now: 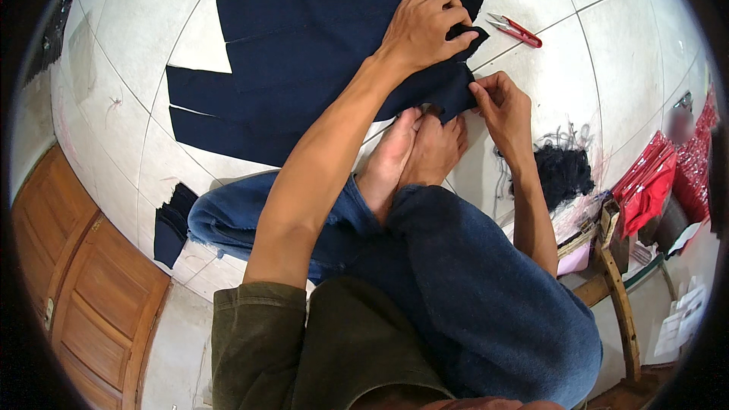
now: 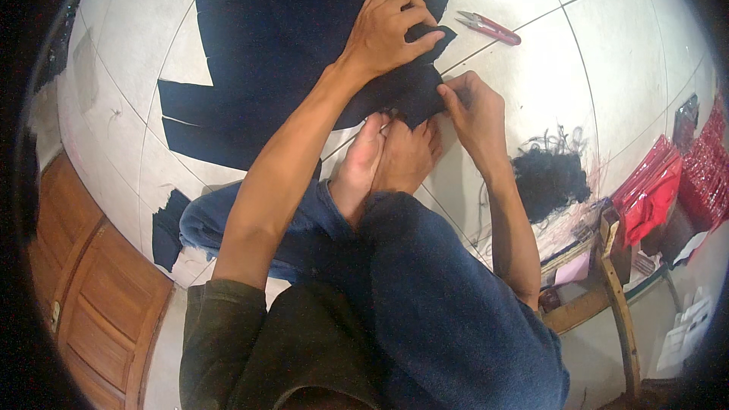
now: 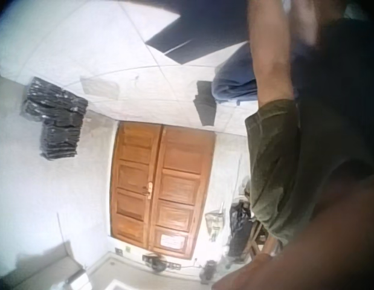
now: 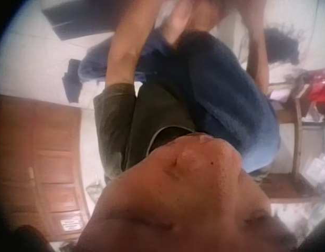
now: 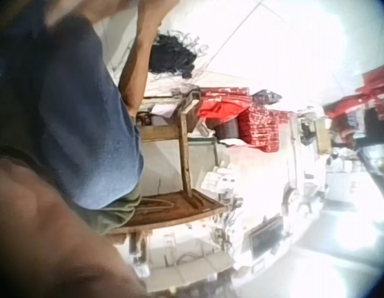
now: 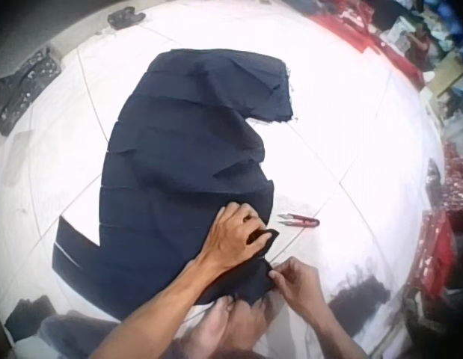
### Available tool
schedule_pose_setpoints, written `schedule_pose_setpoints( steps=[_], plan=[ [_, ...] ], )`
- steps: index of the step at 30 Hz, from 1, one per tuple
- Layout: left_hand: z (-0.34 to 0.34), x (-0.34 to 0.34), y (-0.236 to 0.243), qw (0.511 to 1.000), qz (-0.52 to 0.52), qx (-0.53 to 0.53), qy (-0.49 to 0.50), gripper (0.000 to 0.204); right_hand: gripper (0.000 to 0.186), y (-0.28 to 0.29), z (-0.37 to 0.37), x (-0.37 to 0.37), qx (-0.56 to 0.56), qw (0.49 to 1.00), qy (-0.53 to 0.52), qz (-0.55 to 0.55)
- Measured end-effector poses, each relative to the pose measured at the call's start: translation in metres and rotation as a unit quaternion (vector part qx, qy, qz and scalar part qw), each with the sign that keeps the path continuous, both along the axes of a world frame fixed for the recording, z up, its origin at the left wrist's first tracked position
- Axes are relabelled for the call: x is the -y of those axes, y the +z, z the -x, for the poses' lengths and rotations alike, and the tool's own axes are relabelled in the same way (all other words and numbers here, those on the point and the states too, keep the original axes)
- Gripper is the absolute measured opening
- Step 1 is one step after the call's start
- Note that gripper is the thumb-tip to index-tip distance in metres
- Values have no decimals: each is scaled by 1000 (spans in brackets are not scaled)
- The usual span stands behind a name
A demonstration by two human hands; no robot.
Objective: The person sits on a tiled floor and uses a red utility knife to cut a large piece of dark blue fabric. They repeatedly fold the fabric, cut along the edges to create strips, and set the cut pieces aside.
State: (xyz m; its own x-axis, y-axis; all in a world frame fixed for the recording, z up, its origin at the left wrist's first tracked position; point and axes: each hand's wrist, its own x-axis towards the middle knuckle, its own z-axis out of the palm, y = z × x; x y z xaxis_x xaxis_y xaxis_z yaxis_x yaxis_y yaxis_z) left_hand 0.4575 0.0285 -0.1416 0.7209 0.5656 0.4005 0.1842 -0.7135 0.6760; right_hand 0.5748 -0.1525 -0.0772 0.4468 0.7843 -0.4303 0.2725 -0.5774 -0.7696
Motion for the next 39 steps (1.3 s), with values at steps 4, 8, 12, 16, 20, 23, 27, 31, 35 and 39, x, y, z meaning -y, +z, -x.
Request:
schedule_pose_setpoints(
  steps=[4, 8, 12, 16, 20, 23, 27, 31, 35, 39],
  plan=[
    [1, -1, -2, 1000, -4, 10, 23, 24, 12, -2, -3, -3, 87, 995, 38, -10],
    [0, -2, -3, 997, -26, 39, 68, 22, 13, -1, -7, -15, 179, 981, 45, -67],
    [-3, 1, -2, 994, -55, 43, 80, 21, 22, -4, -10, -36, 125, 987, -15, -102],
    [-2, 1, -2, 994, -69, 42, 75, 21, 31, 1, -8, -47, 112, 988, 100, -39],
    [-2, -7, -4, 990, -96, 48, 94, 21, 24, -5, -18, -43, 143, 984, 104, 5],
    [-4, -10, -9, 986, -92, 51, 127, 22, 22, -8, -15, -39, 213, 965, 116, -101],
    [-3, -6, -6, 989, -85, 29, 116, 21, 19, -11, 6, -16, 182, 978, 67, -78],
    [0, 3, -7, 991, -70, 39, 105, 20, 19, -4, 11, -12, 136, 990, 35, -20],
    [1, 2, -10, 992, -70, 56, 92, 21, 20, -13, 9, -12, 153, 986, 21, -66],
    [1, 4, -6, 992, -76, 46, 94, 22, 22, -8, 7, -18, 76, 995, -32, -50]
  ],
)
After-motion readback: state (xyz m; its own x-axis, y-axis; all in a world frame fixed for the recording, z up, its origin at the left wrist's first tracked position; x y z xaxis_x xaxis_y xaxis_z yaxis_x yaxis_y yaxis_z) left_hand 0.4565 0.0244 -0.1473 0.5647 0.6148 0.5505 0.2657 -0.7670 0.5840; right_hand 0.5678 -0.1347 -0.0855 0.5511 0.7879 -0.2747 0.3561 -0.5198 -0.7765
